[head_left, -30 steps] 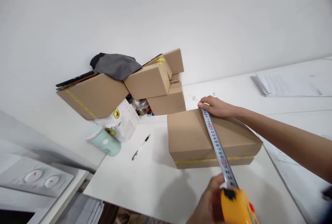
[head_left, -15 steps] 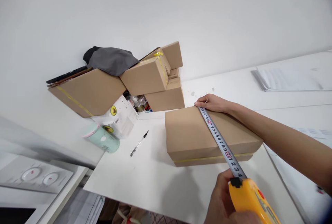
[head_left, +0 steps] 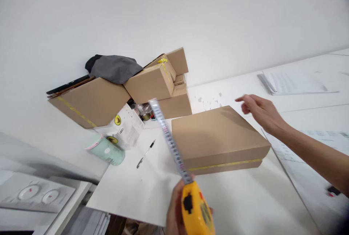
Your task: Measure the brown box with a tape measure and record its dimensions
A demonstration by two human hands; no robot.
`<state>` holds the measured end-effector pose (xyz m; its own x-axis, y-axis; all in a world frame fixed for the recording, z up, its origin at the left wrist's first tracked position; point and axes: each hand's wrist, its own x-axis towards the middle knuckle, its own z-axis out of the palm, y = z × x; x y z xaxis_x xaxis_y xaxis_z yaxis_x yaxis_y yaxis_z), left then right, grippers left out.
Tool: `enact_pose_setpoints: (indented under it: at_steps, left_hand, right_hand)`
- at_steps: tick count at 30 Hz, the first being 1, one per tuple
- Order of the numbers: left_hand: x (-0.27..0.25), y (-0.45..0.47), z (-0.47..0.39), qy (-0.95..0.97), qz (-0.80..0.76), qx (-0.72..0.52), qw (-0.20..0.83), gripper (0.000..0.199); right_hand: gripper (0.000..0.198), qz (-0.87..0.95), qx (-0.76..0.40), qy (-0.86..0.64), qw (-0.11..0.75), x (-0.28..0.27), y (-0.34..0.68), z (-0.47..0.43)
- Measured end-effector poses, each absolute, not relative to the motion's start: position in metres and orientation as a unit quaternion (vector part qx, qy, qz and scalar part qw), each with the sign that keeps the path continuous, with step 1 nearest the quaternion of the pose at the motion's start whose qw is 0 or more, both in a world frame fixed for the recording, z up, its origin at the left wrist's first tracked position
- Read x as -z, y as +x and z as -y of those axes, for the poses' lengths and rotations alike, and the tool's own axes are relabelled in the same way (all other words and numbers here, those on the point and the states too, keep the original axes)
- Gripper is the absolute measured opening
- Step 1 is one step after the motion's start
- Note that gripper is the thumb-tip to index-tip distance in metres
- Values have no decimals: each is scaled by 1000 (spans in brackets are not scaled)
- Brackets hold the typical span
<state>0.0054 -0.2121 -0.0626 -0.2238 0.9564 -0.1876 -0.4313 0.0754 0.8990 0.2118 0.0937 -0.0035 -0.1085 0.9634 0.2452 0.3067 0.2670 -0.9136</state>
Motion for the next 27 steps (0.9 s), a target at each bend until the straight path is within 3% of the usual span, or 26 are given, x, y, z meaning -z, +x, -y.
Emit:
enact_pose_setpoints:
  at_steps: [4, 10, 14, 18, 24, 27]
  left_hand:
    - [86, -26, 220, 280, -556, -674, 397, 94]
    - [78, -46, 198, 283, -507, -665, 470, 86]
    - [47, -64, 185, 349, -485, -660, 456, 80]
    - [25, -73, 162, 370, -492, -663, 425, 73]
    - [7, -61, 138, 370, -502, -681, 384, 67]
    - [3, -36, 145, 387, -500, -684, 364, 77]
  right_hand:
    - [54, 644, -386, -530, 393, 41, 254, -51]
    - [57, 709, -367, -491, 351, 37, 263, -25]
    - [58, 693, -335, -516, 376, -7, 251, -34]
    - [53, 705, -329, -531, 337, -35, 233, -49]
    - [44, 807, -119, -465, 345, -38, 212, -93]
    - [36, 851, -108, -405, 315, -38, 198, -107]
